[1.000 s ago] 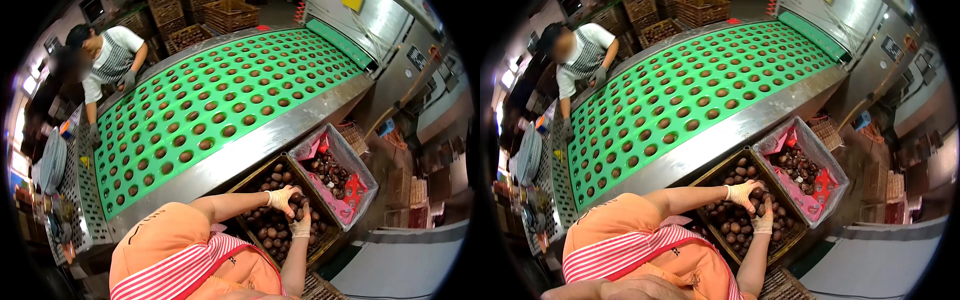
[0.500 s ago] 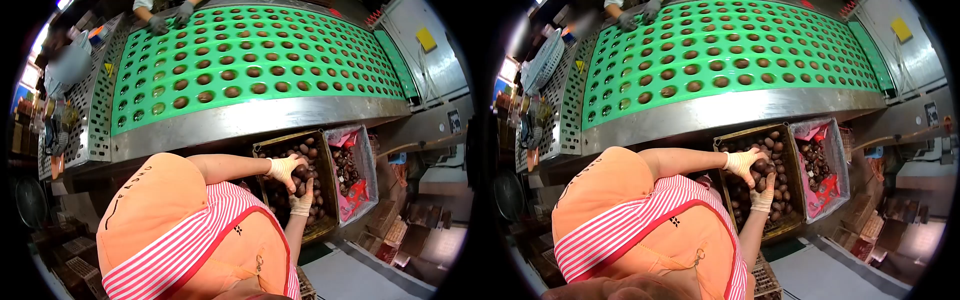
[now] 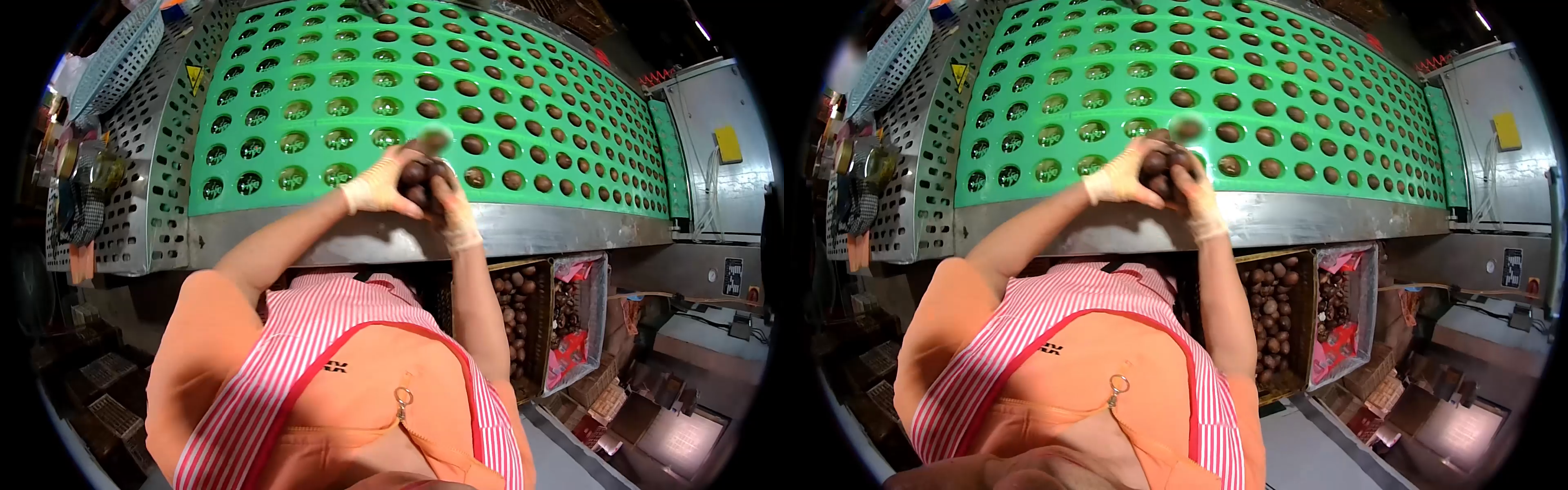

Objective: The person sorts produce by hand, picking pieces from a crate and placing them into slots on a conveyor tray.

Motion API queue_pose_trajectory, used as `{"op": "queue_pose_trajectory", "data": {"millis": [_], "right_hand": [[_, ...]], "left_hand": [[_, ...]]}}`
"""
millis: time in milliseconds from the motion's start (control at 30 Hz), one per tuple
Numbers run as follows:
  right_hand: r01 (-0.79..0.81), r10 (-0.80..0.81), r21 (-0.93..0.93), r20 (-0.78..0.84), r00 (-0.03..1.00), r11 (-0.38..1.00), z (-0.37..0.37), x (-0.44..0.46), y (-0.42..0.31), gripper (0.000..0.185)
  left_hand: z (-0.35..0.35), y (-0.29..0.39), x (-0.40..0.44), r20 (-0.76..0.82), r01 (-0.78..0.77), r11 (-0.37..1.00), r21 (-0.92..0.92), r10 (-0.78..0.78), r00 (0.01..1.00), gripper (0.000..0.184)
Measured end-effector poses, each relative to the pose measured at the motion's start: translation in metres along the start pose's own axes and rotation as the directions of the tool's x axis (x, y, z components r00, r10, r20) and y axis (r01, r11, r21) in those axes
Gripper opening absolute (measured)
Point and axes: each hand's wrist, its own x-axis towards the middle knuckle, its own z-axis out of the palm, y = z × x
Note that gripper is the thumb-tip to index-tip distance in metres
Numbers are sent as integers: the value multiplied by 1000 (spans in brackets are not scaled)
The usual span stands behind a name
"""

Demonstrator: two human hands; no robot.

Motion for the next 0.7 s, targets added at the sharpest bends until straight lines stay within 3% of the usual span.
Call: {"op": "queue_pose_trajectory", "data": {"millis": [33, 67, 133, 200, 367, 433, 467, 500, 533, 567, 600, 633, 667, 700], "right_hand": [[-63, 62, -16, -22, 998, 998, 14, 16, 3, 55], [-97, 97, -5, -4, 995, 995, 13, 41, 16, 57], [-227, 219, -163, -66, 974, 960, 34, 71, 30, 61], [-243, 230, -214, -84, 969, 946, 43, 80, 26, 59], [-167, 109, -269, -219, 970, 948, 14, 100, 13, 54], [-226, 124, -307, -318, 940, 924, -15, 106, 7, 53], [-248, 123, -338, -352, 928, 908, -25, 113, 9, 53], [-196, 17, -406, -404, 914, 893, -29, 118, 8, 50], [-160, -60, -434, -451, 890, 887, -24, 123, -2, 38], [-216, -97, -545, -489, 867, 810, -20, 132, -16, 31], [-271, -145, -638, -521, 841, 721, -18, 146, -26, 25], [-126, -298, -751, -402, 866, 648, -22, 163, -25, 21], [-99, -429, -969, -191, 883, 228, -31, 176, -33, 34], [-69, -456, -984, -138, 879, 166, -45, 190, -17, 42]], "left_hand": [[-16, -8, -7, -32, 81, 996, 29, -80, 996, 103], [-25, -35, -8, -27, 74, 995, 62, -72, 997, 93], [-50, -71, -27, -113, 192, 981, -19, -193, 975, 77], [-59, -81, -33, -31, 269, 959, -86, -272, 962, 65], [-81, -88, -33, 61, 218, 967, -131, -211, 976, 58], [-88, -78, -28, 39, 208, 963, -170, -204, 978, 54], [-101, -72, -25, 42, 310, 891, -333, -314, 949, 54], [-117, -56, -20, 62, 393, 781, -485, -417, 907, 53], [-126, -49, -16, 100, 456, 639, -619, -512, 853, 53], [-132, -62, -4, 133, 409, 534, -740, -480, 867, 53], [-133, -72, 14, -6, 312, 656, -687, -435, 900, 53], [-133, -79, 33, -44, 262, 640, -722, -421, 906, 53], [-127, -82, 54, -79, 212, 620, -755, -408, 910, 54], [-122, -98, 67, -67, 247, 635, -732, -427, 902, 53]]}}
